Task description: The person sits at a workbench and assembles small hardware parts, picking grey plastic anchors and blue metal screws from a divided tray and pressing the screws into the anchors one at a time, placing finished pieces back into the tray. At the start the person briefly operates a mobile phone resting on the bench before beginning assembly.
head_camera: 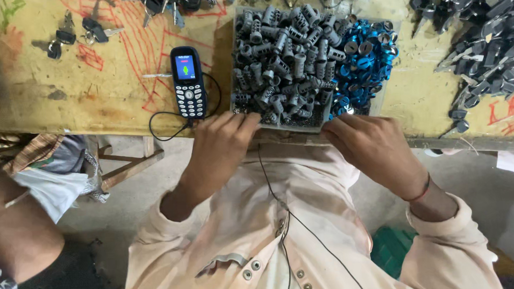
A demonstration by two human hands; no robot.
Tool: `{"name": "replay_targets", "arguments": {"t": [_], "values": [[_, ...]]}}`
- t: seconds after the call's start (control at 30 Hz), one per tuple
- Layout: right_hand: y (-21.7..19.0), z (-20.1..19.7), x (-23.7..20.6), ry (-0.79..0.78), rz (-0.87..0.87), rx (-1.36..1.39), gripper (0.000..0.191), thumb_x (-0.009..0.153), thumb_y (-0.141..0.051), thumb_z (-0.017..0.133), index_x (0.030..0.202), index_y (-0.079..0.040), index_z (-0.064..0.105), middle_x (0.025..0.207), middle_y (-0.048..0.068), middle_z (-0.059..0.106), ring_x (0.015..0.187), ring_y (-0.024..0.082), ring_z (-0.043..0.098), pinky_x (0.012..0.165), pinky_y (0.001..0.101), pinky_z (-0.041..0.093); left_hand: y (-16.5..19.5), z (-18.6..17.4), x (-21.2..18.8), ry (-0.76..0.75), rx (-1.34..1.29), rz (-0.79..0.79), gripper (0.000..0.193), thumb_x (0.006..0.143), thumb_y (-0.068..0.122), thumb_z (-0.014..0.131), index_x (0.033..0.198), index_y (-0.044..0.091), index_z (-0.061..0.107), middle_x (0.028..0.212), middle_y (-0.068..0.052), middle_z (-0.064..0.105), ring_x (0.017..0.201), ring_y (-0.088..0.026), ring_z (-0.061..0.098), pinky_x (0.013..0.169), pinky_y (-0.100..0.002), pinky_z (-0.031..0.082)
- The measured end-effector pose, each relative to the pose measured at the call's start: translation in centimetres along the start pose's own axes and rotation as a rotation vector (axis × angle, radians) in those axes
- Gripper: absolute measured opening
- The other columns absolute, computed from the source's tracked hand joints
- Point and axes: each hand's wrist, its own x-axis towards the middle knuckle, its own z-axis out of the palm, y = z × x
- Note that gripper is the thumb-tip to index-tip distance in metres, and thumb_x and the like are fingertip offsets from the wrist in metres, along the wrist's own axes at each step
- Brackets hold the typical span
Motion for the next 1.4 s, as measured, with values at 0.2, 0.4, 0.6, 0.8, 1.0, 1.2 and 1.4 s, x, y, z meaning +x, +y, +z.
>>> {"name": "replay_targets", "arguments": {"t": [0.2,0.4,0.6,0.8,1.0,1.2,1.4], "values": [[0.5,1.8,0.1,-0.037,-0.046,-0.196,0.009,0.088,-0.015,0.067,0.085,-0.010,0.060,0.075,0.005,0.059,0.070,0.026,0.067,0.058,0.0418,0.050,-0.9,-0.5,0.0,-0.117,0.160,0.214,0.022,0.078,0.009,0.066,0.100,0.007,0.066,0.083,-0.003,0.064,0.086,-0.021,0.067,0.066,-0.034,0.053],[0.9,2.7,0.4,-0.090,-0.087,-0.249,0.010,0.082,-0.014,0.067,0.089,-0.009,0.062,0.077,0.005,0.060,0.071,0.026,0.068,0.057,0.0409,0.049,-1.2,-0.8,0.1,-0.147,0.143,0.186,0.008,0.082,0.010,0.067,0.089,0.010,0.063,0.082,-0.003,0.064,0.085,-0.020,0.067,0.066,-0.034,0.054],[-0.1,2.4,1.5,-0.075,-0.009,-0.206,0.012,0.094,-0.018,0.065,0.088,-0.008,0.061,0.074,0.006,0.062,0.063,0.028,0.066,0.050,0.0427,0.046,-2.4,-1.2,-0.7,-0.120,0.138,0.175,0.011,0.081,0.008,0.066,0.092,0.008,0.065,0.083,-0.004,0.065,0.086,-0.019,0.068,0.066,-0.033,0.055],[0.1,3.4,2.1,-0.109,0.012,-0.265,0.010,0.094,-0.015,0.063,0.088,-0.009,0.059,0.074,0.005,0.063,0.065,0.028,0.066,0.053,0.0428,0.047,-3.3,-0.9,0.1,-0.202,0.224,0.193,0.008,0.083,0.009,0.066,0.090,0.010,0.064,0.081,-0.003,0.066,0.084,-0.019,0.068,0.065,-0.033,0.056],[-0.7,3.5,1.8,-0.015,0.129,-0.112,0.017,0.102,-0.024,0.063,0.099,-0.007,0.062,0.077,0.008,0.066,0.061,0.030,0.065,0.048,0.0440,0.045,-4.1,-1.3,0.2,-0.198,0.264,0.239,0.011,0.082,0.011,0.067,0.091,0.011,0.062,0.079,0.000,0.062,0.084,-0.016,0.067,0.064,-0.032,0.055],[-0.4,3.5,1.8,0.145,0.229,0.213,0.010,0.098,-0.018,0.074,0.103,-0.010,0.070,0.080,0.006,0.065,0.063,0.023,0.066,0.054,0.0380,0.050,-3.6,-0.7,0.0,0.044,-0.258,0.135,0.023,0.081,0.007,0.077,0.092,0.007,0.057,0.092,-0.011,0.064,0.084,-0.021,0.068,0.062,-0.035,0.054],[0.3,4.5,1.2,0.268,0.304,0.442,0.011,0.096,-0.003,0.078,0.103,-0.002,0.069,0.103,0.009,0.060,0.069,0.015,0.062,0.060,0.0294,0.050,1.7,3.9,-0.2,0.275,-1.004,-0.123,0.015,0.095,0.000,0.075,0.108,0.002,0.067,0.109,-0.009,0.073,0.090,-0.017,0.075,0.080,-0.028,0.062]]}}
